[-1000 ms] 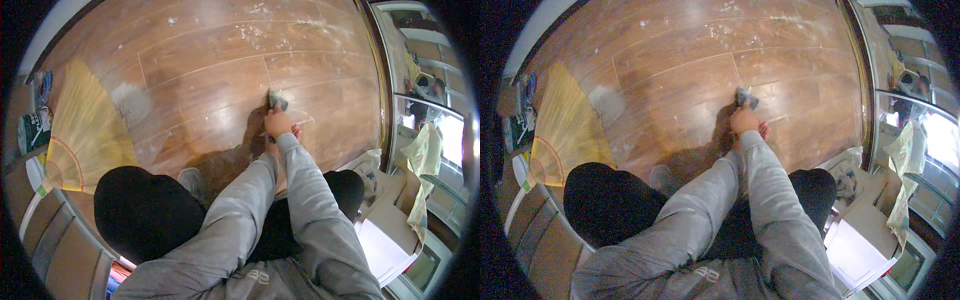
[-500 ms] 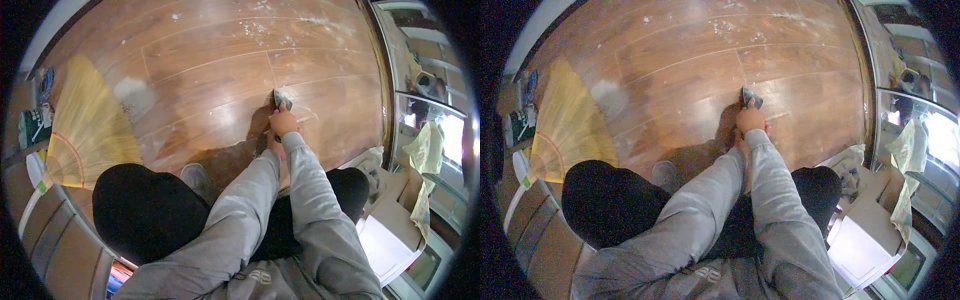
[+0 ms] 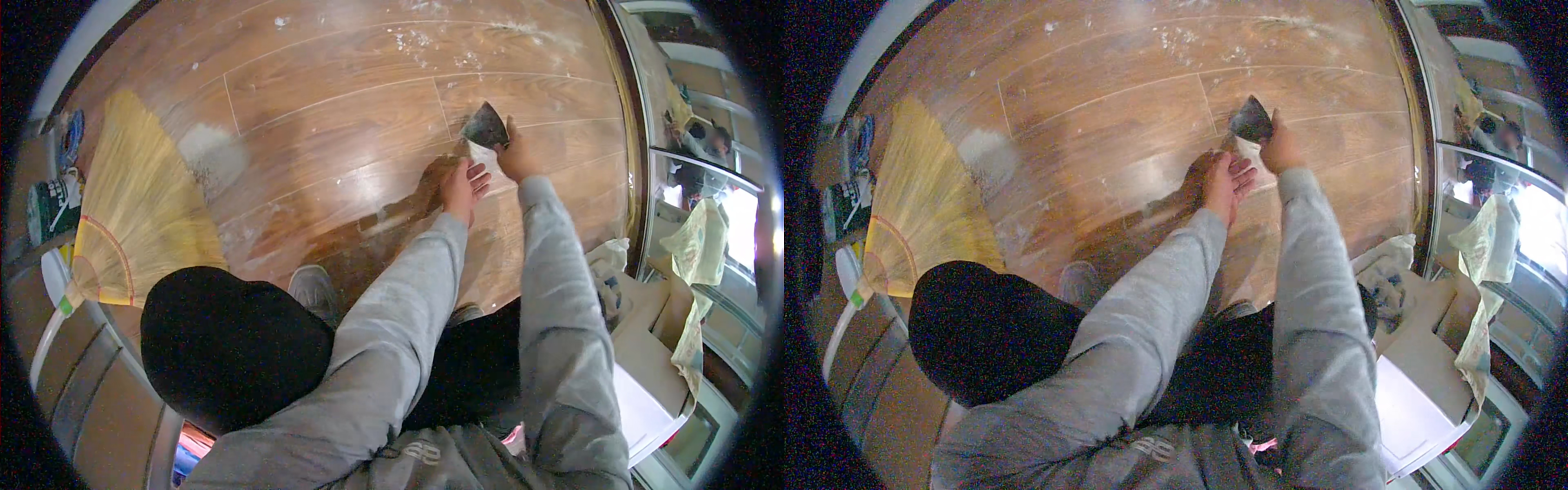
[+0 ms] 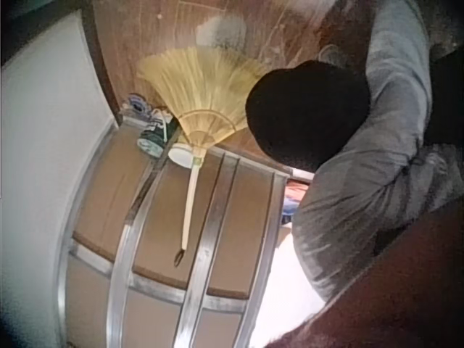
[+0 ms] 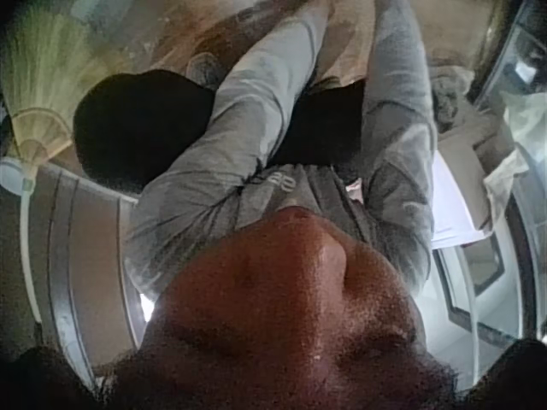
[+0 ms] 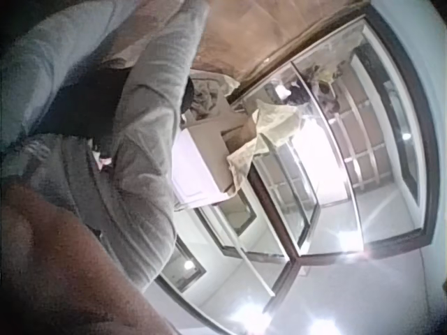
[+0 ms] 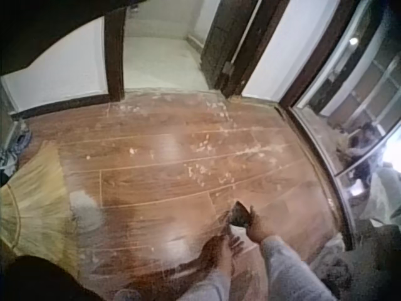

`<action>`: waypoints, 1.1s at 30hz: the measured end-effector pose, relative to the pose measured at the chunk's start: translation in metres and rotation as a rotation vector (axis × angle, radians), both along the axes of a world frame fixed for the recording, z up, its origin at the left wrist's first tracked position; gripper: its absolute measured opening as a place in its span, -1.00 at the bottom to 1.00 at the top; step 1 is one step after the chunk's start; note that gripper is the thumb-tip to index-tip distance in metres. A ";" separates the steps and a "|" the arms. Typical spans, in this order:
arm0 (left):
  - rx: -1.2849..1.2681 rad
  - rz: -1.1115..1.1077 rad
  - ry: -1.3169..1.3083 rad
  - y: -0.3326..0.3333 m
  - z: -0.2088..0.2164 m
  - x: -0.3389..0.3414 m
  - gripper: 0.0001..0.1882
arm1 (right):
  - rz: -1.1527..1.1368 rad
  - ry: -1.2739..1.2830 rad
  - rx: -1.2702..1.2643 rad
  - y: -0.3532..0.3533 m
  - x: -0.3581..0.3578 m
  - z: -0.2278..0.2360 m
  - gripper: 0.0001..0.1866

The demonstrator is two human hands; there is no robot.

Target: The person is sitting on a wooden floor and using a scraper to remove white residue from the surface. They work methodically across different sections, occasionally adjusting their position to reach new areas.

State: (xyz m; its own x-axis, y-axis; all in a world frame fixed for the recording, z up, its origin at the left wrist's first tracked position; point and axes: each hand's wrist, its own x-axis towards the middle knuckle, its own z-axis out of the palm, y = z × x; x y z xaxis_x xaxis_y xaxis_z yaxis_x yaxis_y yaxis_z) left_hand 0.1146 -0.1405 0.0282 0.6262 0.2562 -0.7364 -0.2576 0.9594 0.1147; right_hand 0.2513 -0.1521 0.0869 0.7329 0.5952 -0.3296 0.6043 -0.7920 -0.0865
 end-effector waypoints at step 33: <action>0.496 -0.575 0.083 -0.005 -0.030 -0.042 -0.74 | 0.717 -0.043 -0.425 0.074 0.064 -0.009 -0.36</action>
